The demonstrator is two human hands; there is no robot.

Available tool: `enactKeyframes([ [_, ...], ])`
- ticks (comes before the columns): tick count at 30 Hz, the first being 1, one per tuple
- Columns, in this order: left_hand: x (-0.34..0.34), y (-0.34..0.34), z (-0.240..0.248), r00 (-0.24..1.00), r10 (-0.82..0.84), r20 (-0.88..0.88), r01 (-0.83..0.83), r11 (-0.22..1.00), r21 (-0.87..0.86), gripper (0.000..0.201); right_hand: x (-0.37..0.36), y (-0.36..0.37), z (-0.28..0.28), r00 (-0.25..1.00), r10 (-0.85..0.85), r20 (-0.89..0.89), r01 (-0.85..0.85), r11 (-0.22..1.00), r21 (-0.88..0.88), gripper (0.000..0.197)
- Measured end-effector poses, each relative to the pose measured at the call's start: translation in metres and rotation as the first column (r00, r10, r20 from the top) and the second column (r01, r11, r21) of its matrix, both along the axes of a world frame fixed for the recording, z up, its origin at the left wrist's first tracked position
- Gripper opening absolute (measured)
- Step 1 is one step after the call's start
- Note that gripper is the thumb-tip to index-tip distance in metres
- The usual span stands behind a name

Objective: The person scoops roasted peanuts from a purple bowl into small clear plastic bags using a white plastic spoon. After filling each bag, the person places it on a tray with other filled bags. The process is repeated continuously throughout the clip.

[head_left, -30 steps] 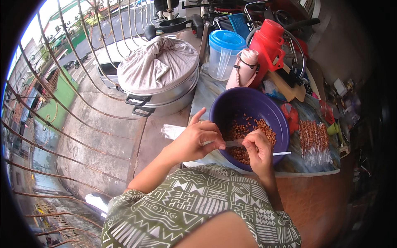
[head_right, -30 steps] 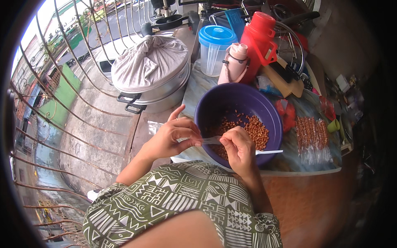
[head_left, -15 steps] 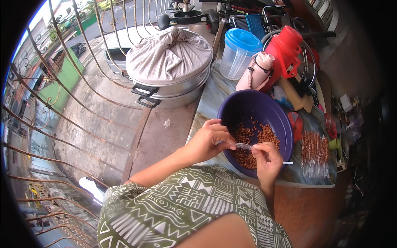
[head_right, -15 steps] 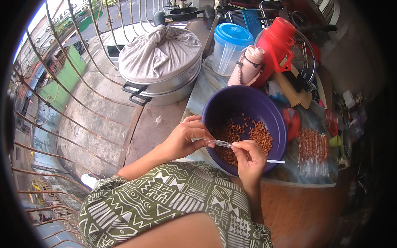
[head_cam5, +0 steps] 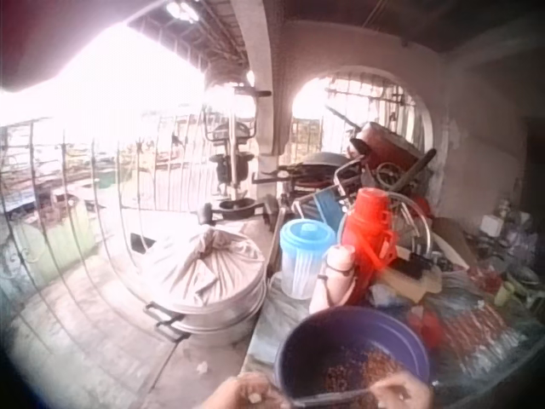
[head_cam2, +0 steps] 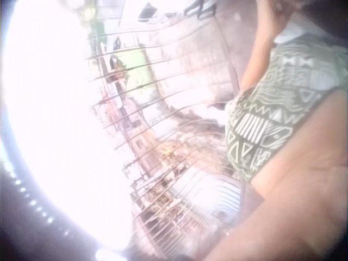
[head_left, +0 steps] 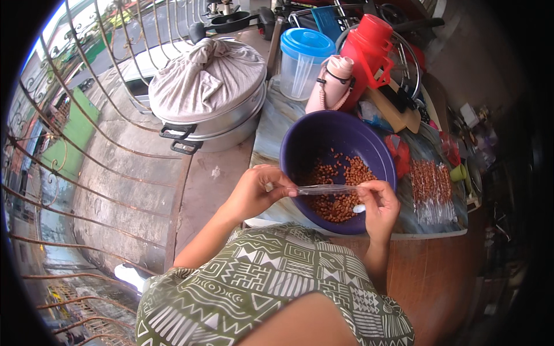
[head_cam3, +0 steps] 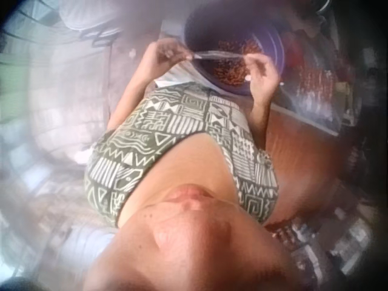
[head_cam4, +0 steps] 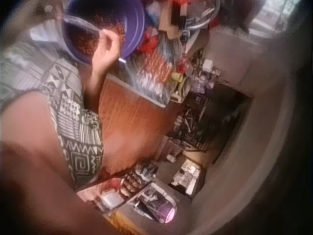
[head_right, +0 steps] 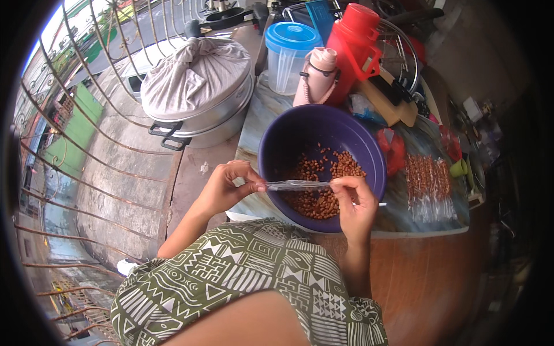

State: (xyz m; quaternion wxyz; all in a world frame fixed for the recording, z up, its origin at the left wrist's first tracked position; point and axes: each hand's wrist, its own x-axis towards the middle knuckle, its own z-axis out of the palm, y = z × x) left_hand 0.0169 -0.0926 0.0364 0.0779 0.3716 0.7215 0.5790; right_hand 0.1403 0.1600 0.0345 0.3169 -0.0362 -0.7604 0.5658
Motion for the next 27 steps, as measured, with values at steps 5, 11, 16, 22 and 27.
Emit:
enactKeyframes([
  [5,0.000,0.003,-0.007,0.979,-0.008,0.202,0.012,1.000,-0.020,0.011,0.001,-0.001,-0.003,0.999,0.004,0.046,0.000,0.997,-0.071,0.005],
  [11,-0.004,-0.005,-0.014,0.981,0.054,0.188,-0.053,0.999,-0.012,0.018,0.011,0.023,-0.003,0.987,-0.149,0.066,0.143,0.986,0.086,0.012],
  [16,0.004,0.002,-0.008,0.934,0.272,0.233,-0.193,0.930,-0.312,0.022,0.003,0.015,0.006,0.981,-0.183,-0.070,0.195,0.923,0.332,0.014],
  [22,-0.005,-0.021,-0.038,0.976,0.070,0.206,-0.094,0.989,0.111,0.017,0.006,0.025,0.013,0.975,-0.190,-0.116,0.221,0.875,0.430,0.010],
  [27,-0.013,-0.036,-0.035,0.886,0.227,0.404,-0.193,0.973,-0.123,0.033,-0.001,0.015,0.012,0.987,-0.152,-0.051,0.160,0.922,0.352,0.008],
])
